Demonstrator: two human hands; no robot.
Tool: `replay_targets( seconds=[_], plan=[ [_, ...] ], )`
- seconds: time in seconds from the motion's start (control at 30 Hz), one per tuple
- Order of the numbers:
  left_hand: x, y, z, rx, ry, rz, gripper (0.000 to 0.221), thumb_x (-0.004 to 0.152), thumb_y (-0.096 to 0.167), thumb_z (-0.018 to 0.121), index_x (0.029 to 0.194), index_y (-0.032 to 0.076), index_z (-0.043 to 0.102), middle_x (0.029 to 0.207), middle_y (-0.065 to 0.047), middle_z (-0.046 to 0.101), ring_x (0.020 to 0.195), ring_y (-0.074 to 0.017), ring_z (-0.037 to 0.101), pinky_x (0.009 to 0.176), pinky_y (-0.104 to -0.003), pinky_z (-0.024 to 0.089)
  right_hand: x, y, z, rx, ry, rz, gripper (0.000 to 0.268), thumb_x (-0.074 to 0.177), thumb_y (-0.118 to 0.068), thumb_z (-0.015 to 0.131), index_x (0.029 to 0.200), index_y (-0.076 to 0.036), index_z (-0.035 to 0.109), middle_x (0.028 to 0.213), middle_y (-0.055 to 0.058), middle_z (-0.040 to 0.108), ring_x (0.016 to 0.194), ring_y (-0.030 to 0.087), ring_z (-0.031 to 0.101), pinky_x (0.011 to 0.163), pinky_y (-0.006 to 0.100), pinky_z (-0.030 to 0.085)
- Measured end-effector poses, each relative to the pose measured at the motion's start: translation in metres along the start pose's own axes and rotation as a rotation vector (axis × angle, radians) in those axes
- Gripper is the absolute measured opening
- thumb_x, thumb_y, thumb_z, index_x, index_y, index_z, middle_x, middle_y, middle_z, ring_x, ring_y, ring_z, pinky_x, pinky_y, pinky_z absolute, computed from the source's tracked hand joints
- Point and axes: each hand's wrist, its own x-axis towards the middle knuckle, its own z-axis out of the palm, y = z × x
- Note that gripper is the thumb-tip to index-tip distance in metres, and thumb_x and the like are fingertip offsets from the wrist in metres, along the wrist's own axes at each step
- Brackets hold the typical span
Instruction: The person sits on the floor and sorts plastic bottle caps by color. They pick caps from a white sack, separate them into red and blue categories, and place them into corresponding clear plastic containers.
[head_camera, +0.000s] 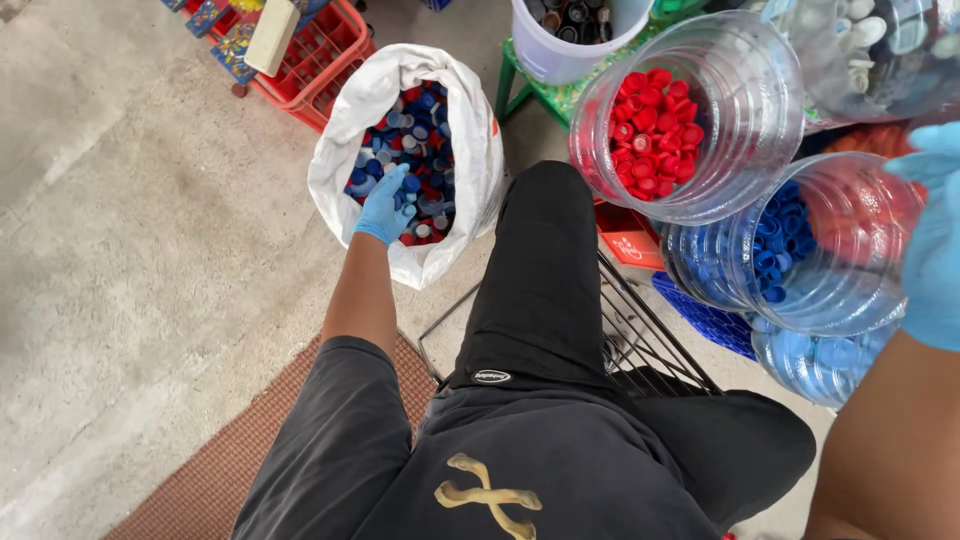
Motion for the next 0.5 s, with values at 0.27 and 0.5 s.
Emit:
replay_targets(
  seconds=[0.27, 0.5],
  plan=[
    [-0.035, 0.008, 0.06, 0.01, -0.244, 0.129, 0.028, 0.1, 0.023, 0.065, 0.127, 0.015, 0.069, 0.084, 0.001, 0.063, 0.064, -0.0108, 0.056, 0.047, -0.022, 0.032, 0.034, -0.105, 0.084, 0.069, -0.072, 0.063, 0.034, 0.101, 0.021, 0.045, 0.13, 0.017, 0.064, 0.122, 0.028, 0.067, 0.113, 0.033, 0.066, 0.109, 0.041, 0.056],
    [-0.13, -0.047, 0.193, 0.116, -0.553, 0.188, 0.014, 0.099, 0.017, 0.067, 0.112, 0.019, 0.071, 0.082, -0.001, 0.065, 0.07, -0.0081, 0.061, 0.051, -0.02, 0.04, 0.027, -0.088, 0.146, -0.076, -0.268, -0.036, 0.037, 0.093, -0.017, 0.073, 0.128, -0.006, 0.069, 0.123, 0.012, 0.072, 0.113, 0.025, 0.068, 0.101, 0.036, 0.05]
  ],
)
